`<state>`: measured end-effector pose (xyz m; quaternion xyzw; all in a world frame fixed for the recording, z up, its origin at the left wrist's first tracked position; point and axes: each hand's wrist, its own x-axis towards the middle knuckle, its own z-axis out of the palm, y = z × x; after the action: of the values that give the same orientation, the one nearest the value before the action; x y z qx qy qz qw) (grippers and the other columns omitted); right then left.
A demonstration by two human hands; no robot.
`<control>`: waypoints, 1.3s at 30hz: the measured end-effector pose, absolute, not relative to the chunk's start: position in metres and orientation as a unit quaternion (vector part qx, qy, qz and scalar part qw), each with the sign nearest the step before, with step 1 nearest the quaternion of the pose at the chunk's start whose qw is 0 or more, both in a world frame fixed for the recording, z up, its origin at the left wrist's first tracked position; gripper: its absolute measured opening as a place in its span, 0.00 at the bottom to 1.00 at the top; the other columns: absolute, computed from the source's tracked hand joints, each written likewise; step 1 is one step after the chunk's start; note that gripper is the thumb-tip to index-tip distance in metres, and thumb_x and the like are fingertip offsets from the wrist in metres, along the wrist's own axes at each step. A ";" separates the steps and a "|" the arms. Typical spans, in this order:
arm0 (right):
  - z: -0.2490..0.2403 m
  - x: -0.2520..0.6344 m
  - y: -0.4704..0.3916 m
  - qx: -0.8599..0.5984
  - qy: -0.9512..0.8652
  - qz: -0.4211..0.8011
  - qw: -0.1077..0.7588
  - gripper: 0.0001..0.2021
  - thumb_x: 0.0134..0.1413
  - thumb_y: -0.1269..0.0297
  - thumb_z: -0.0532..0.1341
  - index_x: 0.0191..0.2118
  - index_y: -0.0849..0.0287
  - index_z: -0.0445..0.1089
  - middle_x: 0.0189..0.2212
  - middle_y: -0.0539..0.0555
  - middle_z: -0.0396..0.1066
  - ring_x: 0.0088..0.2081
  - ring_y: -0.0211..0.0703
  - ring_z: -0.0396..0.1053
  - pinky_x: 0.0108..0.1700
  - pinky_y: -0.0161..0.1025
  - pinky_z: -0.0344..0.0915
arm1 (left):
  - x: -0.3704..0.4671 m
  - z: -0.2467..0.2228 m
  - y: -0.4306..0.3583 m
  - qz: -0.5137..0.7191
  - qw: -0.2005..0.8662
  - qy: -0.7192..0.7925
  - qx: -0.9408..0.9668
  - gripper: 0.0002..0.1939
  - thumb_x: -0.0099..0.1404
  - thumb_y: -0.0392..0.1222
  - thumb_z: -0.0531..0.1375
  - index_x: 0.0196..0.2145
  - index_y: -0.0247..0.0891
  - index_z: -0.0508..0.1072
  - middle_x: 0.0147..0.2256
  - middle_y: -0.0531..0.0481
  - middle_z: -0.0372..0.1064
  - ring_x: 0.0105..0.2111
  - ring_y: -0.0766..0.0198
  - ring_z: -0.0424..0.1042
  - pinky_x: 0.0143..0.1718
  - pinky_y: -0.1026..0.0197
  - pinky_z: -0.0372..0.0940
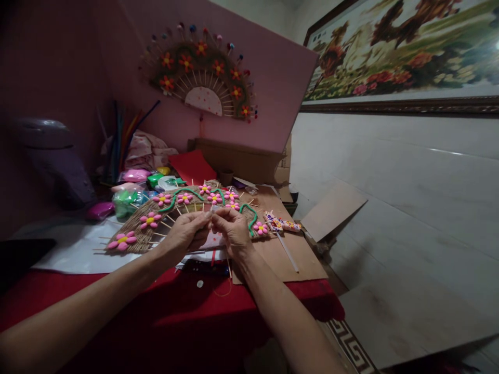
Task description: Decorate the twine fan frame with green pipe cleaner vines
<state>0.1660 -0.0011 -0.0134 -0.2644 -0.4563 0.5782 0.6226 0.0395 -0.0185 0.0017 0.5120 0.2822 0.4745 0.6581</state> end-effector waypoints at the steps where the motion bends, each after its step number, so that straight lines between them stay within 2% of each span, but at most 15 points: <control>1: -0.014 0.166 -0.001 -0.272 -0.451 0.576 0.625 0.11 0.36 0.66 0.71 0.26 0.62 0.70 0.19 0.46 0.66 0.20 0.30 0.60 0.23 0.30 0.58 | 0.040 0.002 -0.019 0.475 0.650 0.284 0.521 0.18 0.55 0.53 0.62 0.22 0.36 0.63 0.13 0.62 0.46 0.12 0.78 0.43 0.12 0.71 0.38; 3: -0.014 0.168 0.001 -0.285 -0.426 0.576 0.637 0.12 0.35 0.65 0.72 0.26 0.62 0.69 0.19 0.46 0.66 0.19 0.29 0.59 0.21 0.29 0.56 | 0.039 0.004 -0.018 0.481 0.623 0.301 0.538 0.16 0.52 0.50 0.65 0.24 0.35 0.67 0.13 0.62 0.49 0.12 0.77 0.46 0.13 0.71 0.40; 6: -0.013 0.172 0.003 -0.287 -0.386 0.585 0.653 0.12 0.40 0.62 0.69 0.28 0.61 0.67 0.17 0.43 0.61 0.17 0.27 0.55 0.18 0.27 0.51 | 0.036 0.007 -0.015 0.505 0.569 0.336 0.555 0.17 0.47 0.49 0.68 0.21 0.34 0.67 0.12 0.61 0.51 0.12 0.77 0.47 0.14 0.70 0.40; 9: -0.011 0.175 0.004 -0.266 -0.354 0.609 0.658 0.09 0.45 0.63 0.65 0.29 0.59 0.64 0.15 0.41 0.56 0.15 0.26 0.50 0.15 0.25 0.46 | 0.030 0.009 -0.013 0.505 0.545 0.345 0.573 0.19 0.49 0.50 0.67 0.17 0.35 0.65 0.12 0.60 0.50 0.13 0.77 0.47 0.14 0.69 0.40; 12: -0.010 0.175 0.005 -0.269 -0.336 0.619 0.657 0.08 0.47 0.64 0.62 0.27 0.59 0.62 0.14 0.40 0.53 0.14 0.26 0.46 0.14 0.25 0.45 | 0.024 0.013 -0.016 0.410 0.603 0.294 0.618 0.19 0.55 0.51 0.63 0.18 0.34 0.67 0.12 0.59 0.50 0.13 0.77 0.46 0.15 0.68 0.40; 15: -0.011 0.173 0.005 -0.286 -0.345 0.621 0.644 0.10 0.47 0.62 0.62 0.24 0.59 0.61 0.13 0.40 0.50 0.13 0.26 0.43 0.13 0.25 0.41 | 0.020 0.017 -0.022 0.250 0.658 0.212 0.677 0.11 0.50 0.43 0.67 0.28 0.33 0.75 0.16 0.58 0.55 0.16 0.76 0.51 0.17 0.68 0.44; 17: -0.012 0.171 0.003 -0.278 -0.368 0.617 0.637 0.12 0.47 0.61 0.63 0.23 0.59 0.60 0.12 0.40 0.50 0.13 0.25 0.42 0.14 0.26 0.39 | 0.019 0.018 -0.024 0.210 0.669 0.187 0.688 0.13 0.48 0.39 0.68 0.33 0.34 0.76 0.17 0.58 0.57 0.17 0.76 0.52 0.18 0.68 0.45; 20: -0.010 0.169 -0.002 -0.251 -0.432 0.598 0.626 0.09 0.48 0.61 0.64 0.26 0.59 0.65 0.15 0.42 0.57 0.14 0.25 0.47 0.15 0.27 0.43 | 0.019 0.016 -0.022 0.275 0.677 0.198 0.654 0.07 0.55 0.42 0.63 0.28 0.33 0.74 0.15 0.59 0.52 0.15 0.76 0.47 0.16 0.68 0.42; 24: -0.007 0.167 -0.008 -0.253 -0.487 0.586 0.597 0.08 0.50 0.61 0.63 0.33 0.60 0.68 0.17 0.43 0.60 0.15 0.27 0.50 0.16 0.28 0.45 | 0.021 0.014 -0.015 0.397 0.676 0.222 0.581 0.09 0.60 0.40 0.56 0.27 0.33 0.71 0.14 0.61 0.43 0.13 0.77 0.42 0.15 0.69 0.37; 27: -0.006 0.166 -0.008 -0.266 -0.486 0.581 0.596 0.11 0.49 0.59 0.64 0.27 0.60 0.65 0.16 0.42 0.56 0.15 0.26 0.47 0.16 0.27 0.43 | 0.023 0.016 -0.012 0.478 0.688 0.231 0.495 0.02 0.56 0.34 0.57 0.30 0.35 0.68 0.18 0.59 0.53 0.14 0.77 0.50 0.16 0.71 0.44; 29: -0.007 0.165 -0.006 -0.284 -0.481 0.557 0.614 0.15 0.48 0.56 0.64 0.23 0.59 0.61 0.15 0.41 0.54 0.15 0.26 0.46 0.15 0.28 0.41 | 0.025 0.018 -0.011 0.507 0.696 0.232 0.452 0.06 0.53 0.31 0.58 0.32 0.35 0.67 0.23 0.56 0.61 0.17 0.75 0.58 0.18 0.70 0.51; 31: -0.010 0.166 -0.004 -0.308 -0.476 0.515 0.643 0.18 0.48 0.53 0.64 0.22 0.59 0.58 0.15 0.41 0.53 0.14 0.26 0.45 0.15 0.28 0.40 | 0.026 0.018 -0.010 0.516 0.694 0.233 0.444 0.08 0.55 0.35 0.60 0.34 0.34 0.67 0.26 0.52 0.66 0.18 0.73 0.62 0.17 0.69 0.53; 33: -0.015 0.167 -0.001 -0.330 -0.485 0.458 0.668 0.18 0.49 0.52 0.63 0.22 0.59 0.58 0.14 0.41 0.53 0.14 0.26 0.45 0.16 0.29 0.41 | 0.025 0.016 -0.009 0.514 0.690 0.230 0.455 0.11 0.56 0.42 0.62 0.34 0.33 0.67 0.24 0.51 0.67 0.15 0.72 0.61 0.14 0.69 0.50; 36: -0.020 0.169 0.001 -0.349 -0.525 0.374 0.680 0.18 0.51 0.51 0.62 0.22 0.58 0.59 0.15 0.42 0.54 0.16 0.27 0.47 0.18 0.30 0.44 | 0.023 0.013 -0.007 0.504 0.690 0.238 0.461 0.17 0.56 0.50 0.63 0.32 0.32 0.69 0.19 0.52 0.65 0.12 0.74 0.56 0.12 0.70 0.44; 39: -0.022 0.169 -0.001 -0.353 -0.565 0.315 0.676 0.16 0.53 0.53 0.60 0.23 0.58 0.60 0.17 0.43 0.54 0.18 0.29 0.49 0.20 0.31 0.48 | 0.021 0.012 -0.004 0.505 0.685 0.261 0.456 0.22 0.52 0.56 0.65 0.26 0.32 0.69 0.14 0.54 0.60 0.11 0.75 0.52 0.12 0.71 0.41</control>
<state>0.1693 -0.0005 -0.0218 -0.3535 -0.5650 0.3149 0.6758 0.0212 -0.0042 0.0120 0.4558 0.2606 0.5051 0.6850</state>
